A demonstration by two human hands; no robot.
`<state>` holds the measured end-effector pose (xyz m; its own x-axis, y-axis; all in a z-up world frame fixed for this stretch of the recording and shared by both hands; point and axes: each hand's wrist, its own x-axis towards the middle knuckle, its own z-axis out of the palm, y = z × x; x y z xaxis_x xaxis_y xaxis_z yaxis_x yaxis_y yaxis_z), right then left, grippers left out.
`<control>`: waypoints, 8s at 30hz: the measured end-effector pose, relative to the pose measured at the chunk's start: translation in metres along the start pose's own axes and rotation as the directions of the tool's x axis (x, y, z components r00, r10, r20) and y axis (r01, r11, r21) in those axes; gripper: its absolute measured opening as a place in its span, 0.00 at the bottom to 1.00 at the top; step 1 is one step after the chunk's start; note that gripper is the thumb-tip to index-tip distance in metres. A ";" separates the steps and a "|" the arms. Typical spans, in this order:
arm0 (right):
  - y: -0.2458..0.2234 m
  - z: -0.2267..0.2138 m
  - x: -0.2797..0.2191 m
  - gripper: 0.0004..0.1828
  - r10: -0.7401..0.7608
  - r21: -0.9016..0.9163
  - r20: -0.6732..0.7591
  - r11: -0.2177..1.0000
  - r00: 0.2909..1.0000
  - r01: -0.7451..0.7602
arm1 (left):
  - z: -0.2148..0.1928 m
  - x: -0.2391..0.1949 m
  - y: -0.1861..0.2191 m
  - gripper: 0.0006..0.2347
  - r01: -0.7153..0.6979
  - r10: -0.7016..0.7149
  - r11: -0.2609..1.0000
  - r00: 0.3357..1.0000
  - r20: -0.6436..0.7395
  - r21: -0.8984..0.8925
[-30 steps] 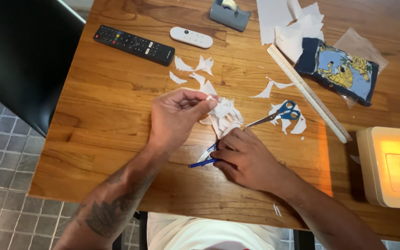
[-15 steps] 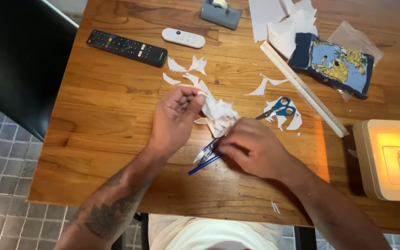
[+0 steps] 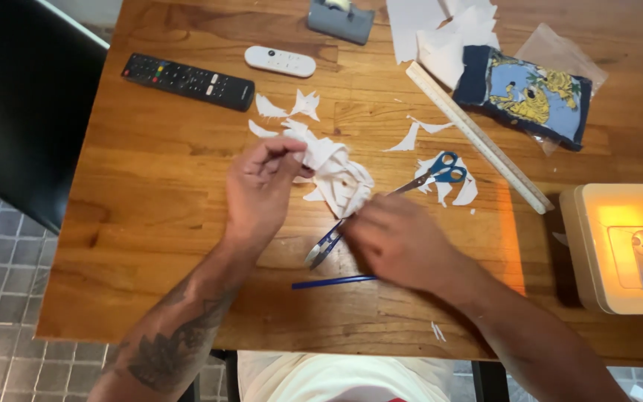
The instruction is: Cutting small shapes out of white fabric using scissors and marking them with a marker on a wooden table
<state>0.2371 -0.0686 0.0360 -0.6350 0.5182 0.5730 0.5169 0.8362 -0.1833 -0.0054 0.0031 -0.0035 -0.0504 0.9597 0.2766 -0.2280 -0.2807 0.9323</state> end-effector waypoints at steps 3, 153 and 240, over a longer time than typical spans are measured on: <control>0.034 -0.047 -0.011 0.07 0.406 -0.336 0.094 0.873 0.909 -0.355 | 0.001 0.003 0.015 0.05 0.052 -0.051 0.999 0.998 -0.033 0.015; -0.052 -0.020 -0.038 0.07 0.686 0.666 -0.137 0.597 0.714 -0.446 | 0.042 -0.031 0.079 0.09 0.224 -0.208 0.794 0.974 0.094 -0.566; -0.068 -0.038 -0.041 0.17 0.698 0.341 -0.281 0.714 0.658 -0.611 | 0.060 -0.057 0.096 0.20 0.571 -0.522 0.814 0.797 0.304 -0.102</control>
